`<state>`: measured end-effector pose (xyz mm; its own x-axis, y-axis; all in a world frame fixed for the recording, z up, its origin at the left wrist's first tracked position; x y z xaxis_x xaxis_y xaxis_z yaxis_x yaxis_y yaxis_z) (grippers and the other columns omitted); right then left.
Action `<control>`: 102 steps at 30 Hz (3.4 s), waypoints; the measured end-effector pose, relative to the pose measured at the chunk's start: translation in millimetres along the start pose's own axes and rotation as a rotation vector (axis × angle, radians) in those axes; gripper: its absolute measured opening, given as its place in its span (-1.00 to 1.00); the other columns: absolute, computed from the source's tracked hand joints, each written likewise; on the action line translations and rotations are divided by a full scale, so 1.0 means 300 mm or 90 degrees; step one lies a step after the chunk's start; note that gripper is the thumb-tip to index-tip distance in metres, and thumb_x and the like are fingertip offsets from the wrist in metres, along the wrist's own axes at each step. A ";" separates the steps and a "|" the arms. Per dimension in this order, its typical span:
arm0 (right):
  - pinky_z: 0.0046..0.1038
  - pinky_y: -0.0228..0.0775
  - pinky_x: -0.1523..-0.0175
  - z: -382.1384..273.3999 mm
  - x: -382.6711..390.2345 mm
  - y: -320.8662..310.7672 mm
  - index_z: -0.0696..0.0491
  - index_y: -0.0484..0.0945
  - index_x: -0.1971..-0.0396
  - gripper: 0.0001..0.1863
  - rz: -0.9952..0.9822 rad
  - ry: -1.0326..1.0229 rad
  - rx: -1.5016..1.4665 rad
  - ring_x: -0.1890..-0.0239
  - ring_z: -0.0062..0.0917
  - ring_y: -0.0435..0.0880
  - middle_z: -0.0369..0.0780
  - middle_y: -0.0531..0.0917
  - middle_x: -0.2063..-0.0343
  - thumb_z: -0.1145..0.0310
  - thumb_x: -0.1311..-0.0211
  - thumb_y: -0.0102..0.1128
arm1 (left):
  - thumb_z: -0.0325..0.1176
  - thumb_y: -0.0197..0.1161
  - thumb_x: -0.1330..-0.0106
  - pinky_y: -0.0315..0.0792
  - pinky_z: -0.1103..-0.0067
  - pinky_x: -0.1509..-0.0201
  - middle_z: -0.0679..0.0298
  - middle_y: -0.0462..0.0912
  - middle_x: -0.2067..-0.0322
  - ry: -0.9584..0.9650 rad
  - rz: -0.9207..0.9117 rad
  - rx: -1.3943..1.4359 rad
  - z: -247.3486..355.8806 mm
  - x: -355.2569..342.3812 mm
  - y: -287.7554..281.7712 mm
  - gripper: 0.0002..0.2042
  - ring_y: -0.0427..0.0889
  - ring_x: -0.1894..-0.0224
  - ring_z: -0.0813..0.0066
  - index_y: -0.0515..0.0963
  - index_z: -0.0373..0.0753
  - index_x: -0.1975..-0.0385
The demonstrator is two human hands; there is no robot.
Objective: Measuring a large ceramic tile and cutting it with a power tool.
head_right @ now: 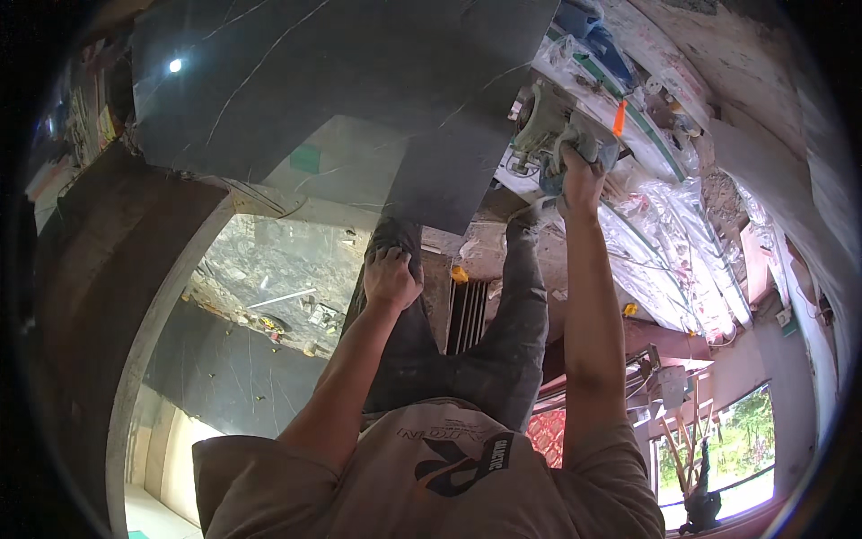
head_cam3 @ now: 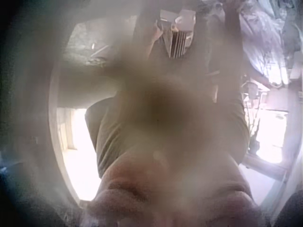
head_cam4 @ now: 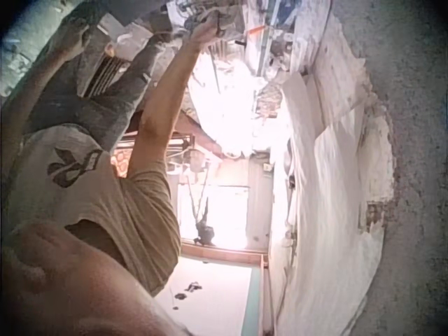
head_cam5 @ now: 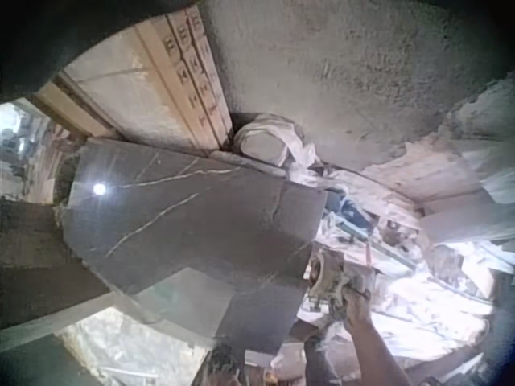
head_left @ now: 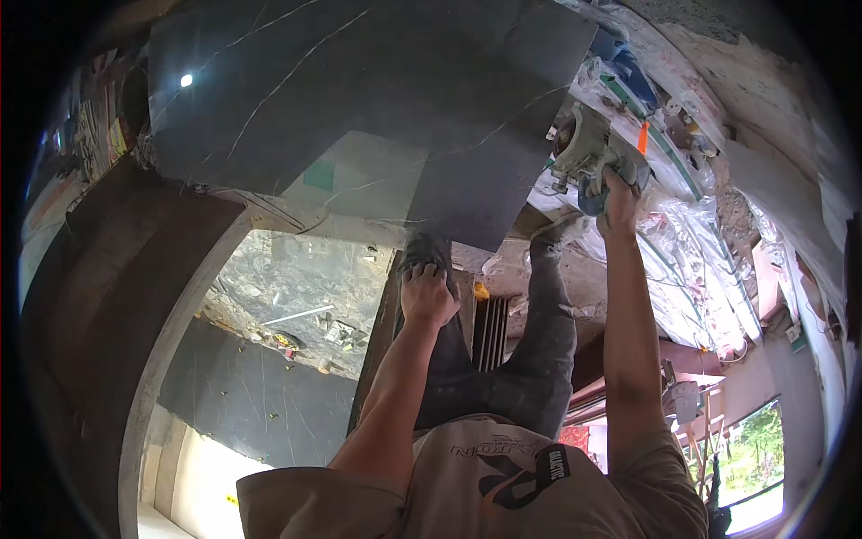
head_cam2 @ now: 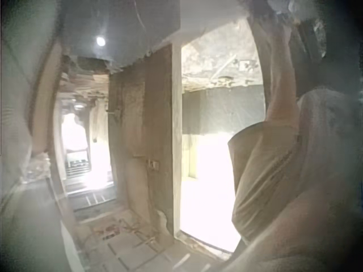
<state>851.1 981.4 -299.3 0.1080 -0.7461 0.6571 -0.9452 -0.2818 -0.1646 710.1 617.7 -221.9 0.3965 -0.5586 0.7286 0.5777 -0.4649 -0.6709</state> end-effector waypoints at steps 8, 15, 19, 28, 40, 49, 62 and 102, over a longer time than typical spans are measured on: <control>-0.51 0.37 0.24 -0.034 0.023 0.028 0.09 0.63 0.12 -0.71 -0.013 -0.004 -0.049 0.36 -0.61 0.54 -0.37 0.62 0.34 0.43 -0.11 0.27 | -0.10 0.17 -0.21 0.33 0.27 -0.20 0.16 0.63 0.14 -0.008 -0.028 0.009 -0.008 -0.006 -0.003 -0.68 0.53 -0.07 0.17 0.68 -0.21 0.29; -0.48 0.38 0.22 -0.039 0.030 0.041 0.12 0.64 0.12 -0.70 0.000 0.000 -0.002 0.33 -0.59 0.55 -0.35 0.63 0.33 0.39 -0.12 0.28 | -0.09 0.17 -0.21 0.33 0.27 -0.21 0.16 0.63 0.14 -0.010 -0.036 0.007 -0.007 -0.008 -0.008 -0.68 0.53 -0.07 0.18 0.68 -0.21 0.28; -0.46 0.39 0.18 -0.010 0.022 0.016 0.14 0.64 0.12 -0.68 0.004 0.015 0.007 0.30 -0.56 0.56 -0.32 0.65 0.30 0.35 -0.12 0.28 | -0.09 0.17 -0.21 0.32 0.27 -0.21 0.17 0.63 0.14 -0.005 -0.031 -0.001 -0.008 -0.003 -0.006 -0.67 0.53 -0.07 0.19 0.68 -0.21 0.27; -0.46 0.41 0.13 0.049 -0.009 -0.001 0.15 0.66 0.14 -0.67 -0.021 0.018 0.050 0.25 -0.57 0.58 -0.28 0.69 0.26 0.31 -0.11 0.30 | -0.08 0.17 -0.21 0.32 0.28 -0.21 0.20 0.64 0.13 -0.011 -0.043 -0.005 -0.015 -0.010 -0.020 -0.67 0.53 -0.07 0.20 0.68 -0.20 0.26; -0.49 0.40 0.24 -0.126 0.266 -0.043 0.11 0.66 0.21 -0.78 0.081 0.138 -0.094 0.37 -0.59 0.57 -0.32 0.64 0.37 0.42 -0.11 0.29 | -0.07 0.23 -0.21 0.33 0.27 -0.26 0.14 0.63 0.07 0.069 -0.050 -0.017 -0.144 -0.051 -0.088 -0.66 0.51 -0.11 0.15 0.67 -0.19 0.20; -0.51 0.39 0.31 -0.119 0.450 -0.178 0.11 0.65 0.22 -0.80 0.109 0.151 -0.096 0.39 -0.62 0.56 -0.33 0.61 0.40 0.45 -0.13 0.25 | -0.08 0.26 -0.21 0.36 0.25 -0.24 0.14 0.60 0.01 0.180 -0.136 -0.111 -0.284 -0.040 -0.096 -0.63 0.48 -0.15 0.13 0.62 -0.17 0.09; -0.56 0.34 0.30 0.000 0.554 -0.153 0.14 0.63 0.21 -0.77 0.083 0.079 -0.158 0.40 -0.67 0.50 -0.37 0.59 0.43 0.41 -0.13 0.22 | 0.02 0.35 -0.13 0.27 0.21 -0.35 -0.02 0.44 -0.18 0.197 -0.157 -0.184 -0.352 0.049 -0.207 -0.37 0.40 -0.25 0.04 0.46 -0.16 -0.19; -0.49 0.41 0.11 0.047 0.210 0.045 0.16 0.60 0.05 -0.64 0.077 0.000 -0.116 0.24 -0.57 0.59 -0.28 0.64 0.24 0.42 -0.13 0.24 | 0.13 0.60 0.15 0.08 0.17 -0.50 -0.37 0.01 -0.39 -0.044 0.082 -0.239 -0.950 -0.995 -0.750 0.35 0.00 -0.47 -0.24 -0.30 -0.31 -0.48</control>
<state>849.5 921.9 -270.5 -0.0096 -0.7679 0.6405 -0.9915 -0.0760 -0.1060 258.5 693.3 -327.8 0.5023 -0.5872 0.6347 0.2253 -0.6198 -0.7517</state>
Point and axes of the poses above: each hand's wrist, its own x-axis away from the middle knuckle, its own y-axis out of the palm, z = x × y, the point moved 4 cm from there along -x, towards the middle knuckle
